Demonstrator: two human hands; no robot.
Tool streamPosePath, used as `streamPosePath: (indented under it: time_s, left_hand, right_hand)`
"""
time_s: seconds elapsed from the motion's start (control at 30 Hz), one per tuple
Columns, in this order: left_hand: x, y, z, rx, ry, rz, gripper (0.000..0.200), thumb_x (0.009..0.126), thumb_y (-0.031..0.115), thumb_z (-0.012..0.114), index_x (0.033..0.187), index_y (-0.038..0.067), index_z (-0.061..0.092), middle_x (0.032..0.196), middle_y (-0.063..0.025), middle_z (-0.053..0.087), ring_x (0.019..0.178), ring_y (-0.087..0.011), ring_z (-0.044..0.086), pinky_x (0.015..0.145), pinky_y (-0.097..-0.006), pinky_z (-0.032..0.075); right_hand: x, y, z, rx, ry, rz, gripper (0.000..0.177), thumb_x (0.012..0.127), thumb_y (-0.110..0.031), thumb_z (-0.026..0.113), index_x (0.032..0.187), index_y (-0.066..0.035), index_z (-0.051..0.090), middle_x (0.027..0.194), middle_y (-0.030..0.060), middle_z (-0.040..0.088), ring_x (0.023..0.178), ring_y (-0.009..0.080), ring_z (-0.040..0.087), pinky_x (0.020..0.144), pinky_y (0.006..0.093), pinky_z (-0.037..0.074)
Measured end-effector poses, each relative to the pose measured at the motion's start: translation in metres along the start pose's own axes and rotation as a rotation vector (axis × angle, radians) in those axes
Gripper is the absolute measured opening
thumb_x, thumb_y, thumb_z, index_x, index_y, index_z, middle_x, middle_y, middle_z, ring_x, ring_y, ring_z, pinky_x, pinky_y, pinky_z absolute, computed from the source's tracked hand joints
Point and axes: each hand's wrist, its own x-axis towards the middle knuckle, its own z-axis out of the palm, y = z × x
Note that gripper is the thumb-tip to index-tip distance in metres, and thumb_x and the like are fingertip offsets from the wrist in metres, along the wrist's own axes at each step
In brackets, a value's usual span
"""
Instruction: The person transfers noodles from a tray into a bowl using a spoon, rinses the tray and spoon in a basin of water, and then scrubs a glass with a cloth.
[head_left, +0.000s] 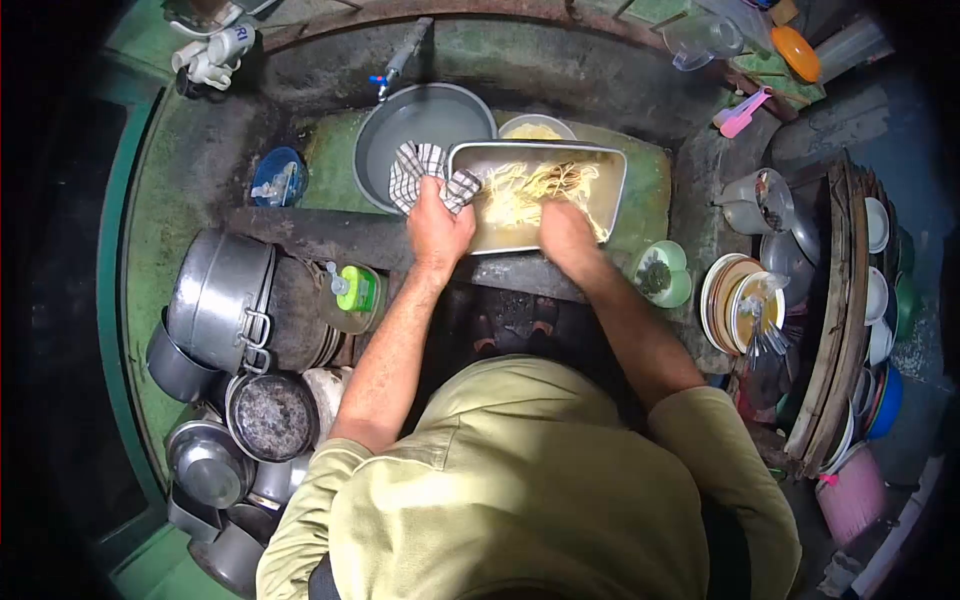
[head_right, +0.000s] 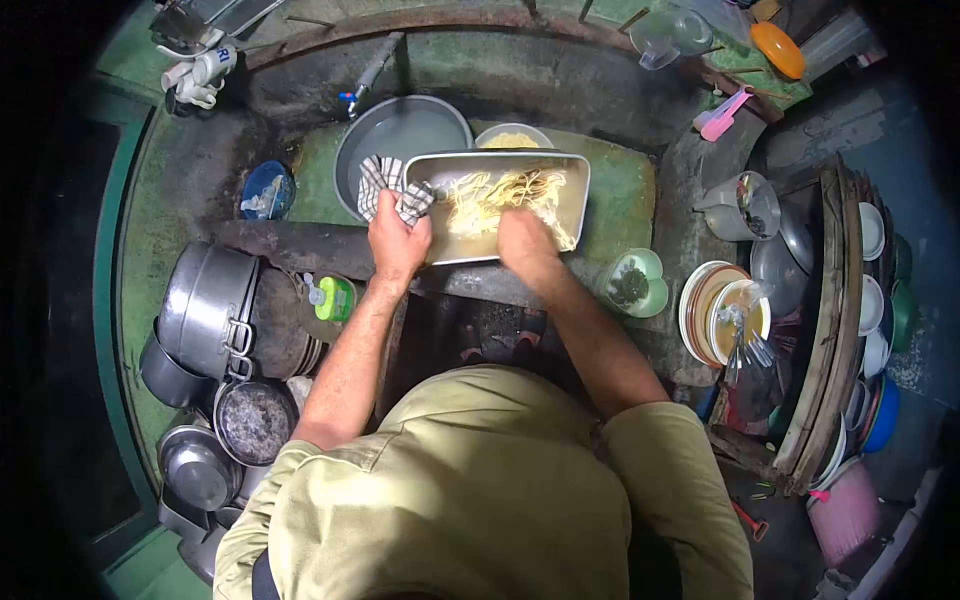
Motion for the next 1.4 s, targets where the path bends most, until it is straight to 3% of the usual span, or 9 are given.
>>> streamPosePath:
  time_s: [0.2, 0.4, 0.5, 0.63, 0.73, 0.93, 1.0, 1.3, 1.4]
  left_hand:
    - [0.005, 0.028, -0.017, -0.121, -0.038, -0.051, 0.031, 0.071, 0.014, 0.063, 0.095, 0.005, 0.047, 0.071, -0.0188, 0.059, 0.07, -0.0405, 0.06, 0.065, -0.048, 0.046]
    - [0.019, 0.04, -0.02, -0.034, 0.004, 0.011, 0.032, 0.07, 0.013, 0.063, 0.096, 0.005, 0.047, 0.071, -0.0193, 0.06, 0.071, -0.042, 0.06, 0.066, -0.0487, 0.046]
    - [0.026, 0.043, -0.022, -0.028, 0.04, 0.066, 0.032, 0.07, 0.013, 0.062, 0.097, 0.005, 0.047, 0.076, -0.0208, 0.06, 0.075, -0.0434, 0.06, 0.067, -0.0504, 0.045]
    - [0.024, 0.057, -0.024, -0.067, 0.136, 0.198, 0.031, 0.068, 0.012, 0.062, 0.095, 0.005, 0.048, 0.077, -0.0202, 0.059, 0.076, -0.0441, 0.059, 0.067, -0.0501, 0.045]
    - [0.032, 0.056, -0.026, -0.076, 0.16, 0.253, 0.031, 0.068, 0.012, 0.062, 0.094, 0.005, 0.048, 0.078, -0.02, 0.059, 0.076, -0.0441, 0.058, 0.066, -0.05, 0.045]
    - [0.042, 0.038, -0.021, 0.009, 0.17, 0.335, 0.032, 0.065, 0.011, 0.064, 0.093, 0.004, 0.05, 0.08, -0.0192, 0.059, 0.076, -0.043, 0.058, 0.066, -0.0482, 0.046]
    - [0.041, 0.037, -0.016, 0.009, 0.154, 0.379, 0.033, 0.064, 0.011, 0.065, 0.092, 0.004, 0.05, 0.08, -0.0185, 0.058, 0.076, -0.0421, 0.058, 0.066, -0.0474, 0.046]
    - [0.065, 0.036, -0.023, 0.042, 0.235, 0.519, 0.029, 0.063, 0.012, 0.06, 0.089, 0.004, 0.049, 0.074, -0.0172, 0.053, 0.071, -0.0419, 0.055, 0.063, -0.0465, 0.045]
    - [0.07, 0.038, -0.02, 0.091, 0.28, 0.502, 0.033, 0.06, 0.011, 0.06, 0.09, 0.003, 0.048, 0.077, -0.0178, 0.052, 0.072, -0.0411, 0.054, 0.065, -0.0461, 0.045]
  right_hand:
    - [0.018, 0.028, -0.04, 0.104, 0.464, 0.186, 0.028, 0.086, -0.004, 0.046, 0.111, 0.007, 0.051, 0.101, 0.0303, 0.061, 0.096, 0.0384, 0.063, 0.083, 0.0432, 0.052]
    - [-0.001, 0.005, -0.051, 0.014, -0.1, -0.013, 0.034, 0.084, -0.001, 0.046, 0.115, 0.011, 0.049, 0.103, 0.0326, 0.059, 0.095, 0.0421, 0.062, 0.084, 0.0457, 0.051]
    - [0.002, 0.016, -0.07, 0.105, 0.497, 0.07, 0.035, 0.088, -0.004, 0.044, 0.12, 0.009, 0.044, 0.106, 0.0307, 0.058, 0.09, 0.0424, 0.063, 0.078, 0.0471, 0.052]
    - [0.015, 0.032, -0.082, 0.077, 0.388, 0.206, 0.035, 0.087, -0.005, 0.045, 0.119, 0.01, 0.047, 0.1, 0.0285, 0.062, 0.09, 0.0429, 0.064, 0.078, 0.049, 0.052]
    - [0.015, 0.029, -0.057, 0.083, 0.102, 0.085, 0.022, 0.08, -0.003, 0.051, 0.095, 0.005, 0.065, 0.1, 0.0292, 0.063, 0.094, 0.0412, 0.063, 0.082, 0.045, 0.051]
    - [-0.001, 0.009, -0.077, 0.179, 0.313, 0.004, 0.03, 0.079, -0.003, 0.054, 0.108, -0.001, 0.062, 0.102, 0.0226, 0.063, 0.1, 0.037, 0.061, 0.086, 0.0428, 0.05]
    - [-0.001, -0.013, -0.079, 0.295, 0.344, -0.26, 0.031, 0.079, -0.003, 0.052, 0.106, -0.005, 0.065, 0.089, 0.0171, 0.063, 0.088, 0.035, 0.063, 0.079, 0.0429, 0.051]
    - [0.013, 0.026, -0.074, -0.049, 0.136, -0.048, 0.028, 0.085, -0.006, 0.046, 0.111, -0.003, 0.057, 0.105, 0.0191, 0.059, 0.096, 0.035, 0.063, 0.08, 0.0447, 0.053]
    - [0.016, 0.021, -0.075, 0.038, 0.304, -0.219, 0.03, 0.085, -0.007, 0.047, 0.113, -0.005, 0.057, 0.104, 0.0174, 0.06, 0.096, 0.0353, 0.062, 0.081, 0.0458, 0.052]
